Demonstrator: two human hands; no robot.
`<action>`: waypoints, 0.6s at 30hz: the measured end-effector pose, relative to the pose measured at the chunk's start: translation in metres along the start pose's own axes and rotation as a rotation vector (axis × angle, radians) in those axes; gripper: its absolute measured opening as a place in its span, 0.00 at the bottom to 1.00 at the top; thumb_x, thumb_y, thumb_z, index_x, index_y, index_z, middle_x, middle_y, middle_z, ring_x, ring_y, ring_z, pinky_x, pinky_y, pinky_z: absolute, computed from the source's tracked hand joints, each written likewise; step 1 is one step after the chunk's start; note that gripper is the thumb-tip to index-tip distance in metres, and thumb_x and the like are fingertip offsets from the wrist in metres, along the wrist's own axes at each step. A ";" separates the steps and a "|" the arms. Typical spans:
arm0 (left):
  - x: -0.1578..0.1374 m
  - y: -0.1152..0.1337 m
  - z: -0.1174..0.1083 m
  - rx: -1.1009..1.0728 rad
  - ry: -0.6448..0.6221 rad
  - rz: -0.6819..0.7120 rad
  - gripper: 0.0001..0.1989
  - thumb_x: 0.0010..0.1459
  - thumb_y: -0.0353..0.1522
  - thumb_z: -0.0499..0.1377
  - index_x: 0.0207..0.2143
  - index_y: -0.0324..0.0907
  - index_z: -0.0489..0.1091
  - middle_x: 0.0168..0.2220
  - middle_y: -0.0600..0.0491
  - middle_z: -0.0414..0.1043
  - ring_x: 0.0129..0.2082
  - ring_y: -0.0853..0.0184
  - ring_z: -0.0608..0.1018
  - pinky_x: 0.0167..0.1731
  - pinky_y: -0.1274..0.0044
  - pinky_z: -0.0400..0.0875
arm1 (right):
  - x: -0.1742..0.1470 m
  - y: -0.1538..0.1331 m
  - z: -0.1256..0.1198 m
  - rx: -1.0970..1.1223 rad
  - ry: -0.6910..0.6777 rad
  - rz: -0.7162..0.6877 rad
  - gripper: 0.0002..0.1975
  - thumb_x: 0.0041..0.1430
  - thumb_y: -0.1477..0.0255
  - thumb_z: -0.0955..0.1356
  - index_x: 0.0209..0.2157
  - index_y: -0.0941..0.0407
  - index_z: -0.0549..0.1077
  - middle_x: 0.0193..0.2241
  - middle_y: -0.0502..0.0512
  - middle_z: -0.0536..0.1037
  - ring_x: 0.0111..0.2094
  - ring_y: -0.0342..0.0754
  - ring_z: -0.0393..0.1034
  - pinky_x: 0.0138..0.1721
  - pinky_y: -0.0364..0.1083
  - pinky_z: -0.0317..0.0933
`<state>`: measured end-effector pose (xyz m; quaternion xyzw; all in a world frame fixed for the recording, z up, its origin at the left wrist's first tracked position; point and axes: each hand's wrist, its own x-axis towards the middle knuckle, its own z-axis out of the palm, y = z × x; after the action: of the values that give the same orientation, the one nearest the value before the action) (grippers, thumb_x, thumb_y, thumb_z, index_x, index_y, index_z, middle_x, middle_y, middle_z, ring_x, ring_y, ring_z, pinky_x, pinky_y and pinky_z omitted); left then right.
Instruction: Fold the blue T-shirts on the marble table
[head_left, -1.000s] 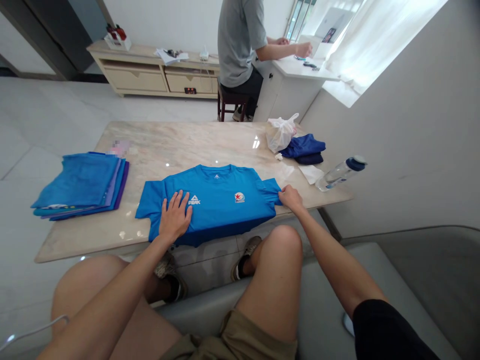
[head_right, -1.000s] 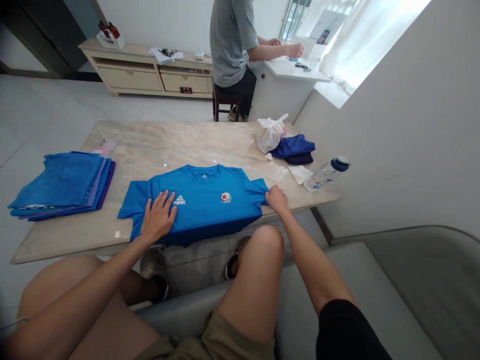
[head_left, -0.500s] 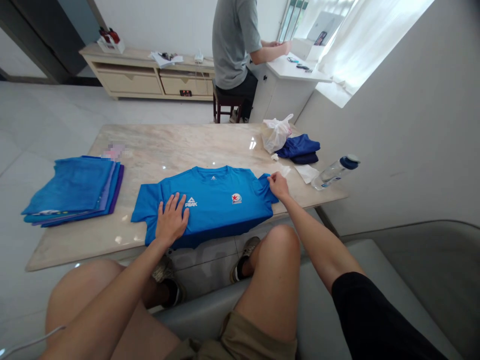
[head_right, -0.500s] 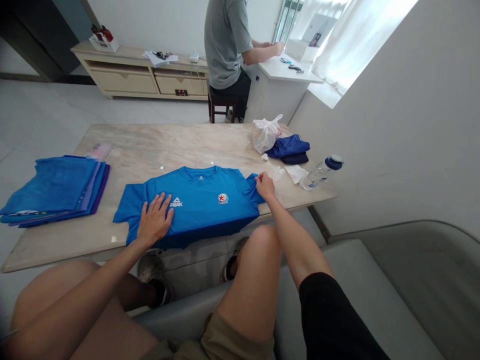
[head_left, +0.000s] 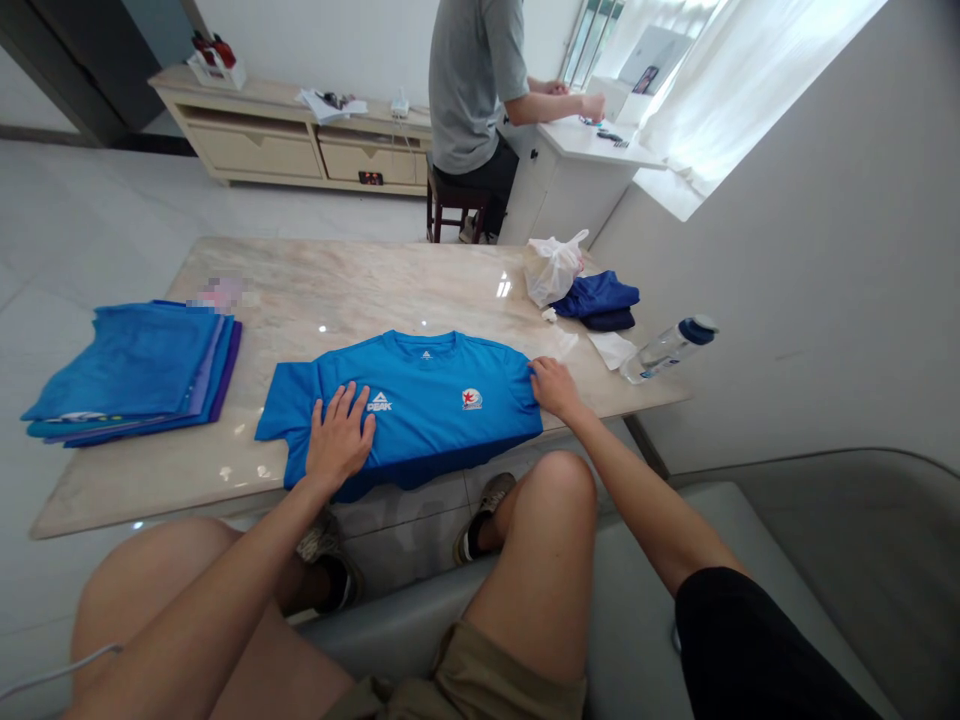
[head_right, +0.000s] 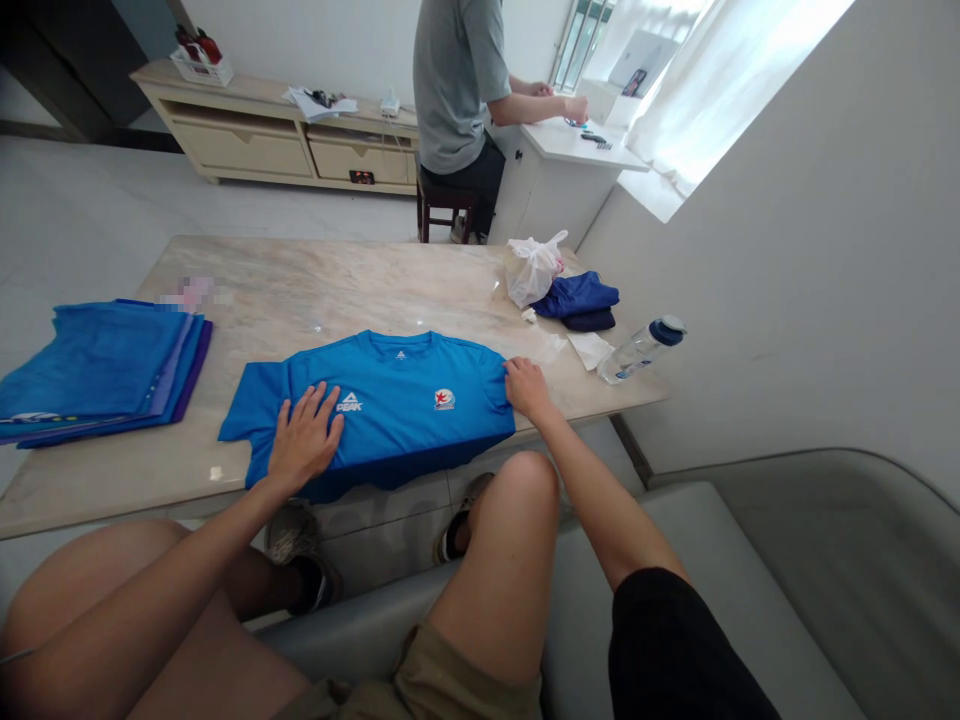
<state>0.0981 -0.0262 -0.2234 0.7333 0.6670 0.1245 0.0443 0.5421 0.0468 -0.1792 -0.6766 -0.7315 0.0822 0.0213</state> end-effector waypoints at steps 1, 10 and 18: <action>0.000 0.001 -0.001 0.000 -0.006 -0.006 0.35 0.77 0.42 0.43 0.79 0.40 0.62 0.82 0.41 0.56 0.82 0.50 0.58 0.81 0.49 0.45 | 0.000 -0.008 0.006 -0.024 -0.032 -0.047 0.28 0.77 0.69 0.59 0.72 0.60 0.71 0.74 0.69 0.69 0.75 0.62 0.61 0.76 0.60 0.53; 0.036 -0.008 -0.013 -0.023 -0.076 -0.049 0.36 0.78 0.42 0.43 0.79 0.35 0.60 0.82 0.39 0.53 0.83 0.48 0.55 0.81 0.47 0.44 | 0.022 -0.065 0.044 -0.003 -0.066 -0.080 0.35 0.82 0.59 0.54 0.81 0.61 0.57 0.83 0.65 0.49 0.84 0.62 0.40 0.81 0.62 0.41; 0.080 -0.040 0.002 -0.004 -0.074 -0.147 0.37 0.78 0.47 0.42 0.83 0.45 0.54 0.84 0.45 0.46 0.84 0.44 0.48 0.79 0.39 0.37 | 0.067 -0.071 0.060 -0.006 0.010 -0.027 0.37 0.83 0.56 0.53 0.83 0.56 0.51 0.84 0.60 0.44 0.85 0.62 0.36 0.82 0.65 0.36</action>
<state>0.0664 0.0572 -0.2246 0.6863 0.7166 0.0953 0.0793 0.4577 0.1028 -0.2329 -0.6672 -0.7406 0.0764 0.0239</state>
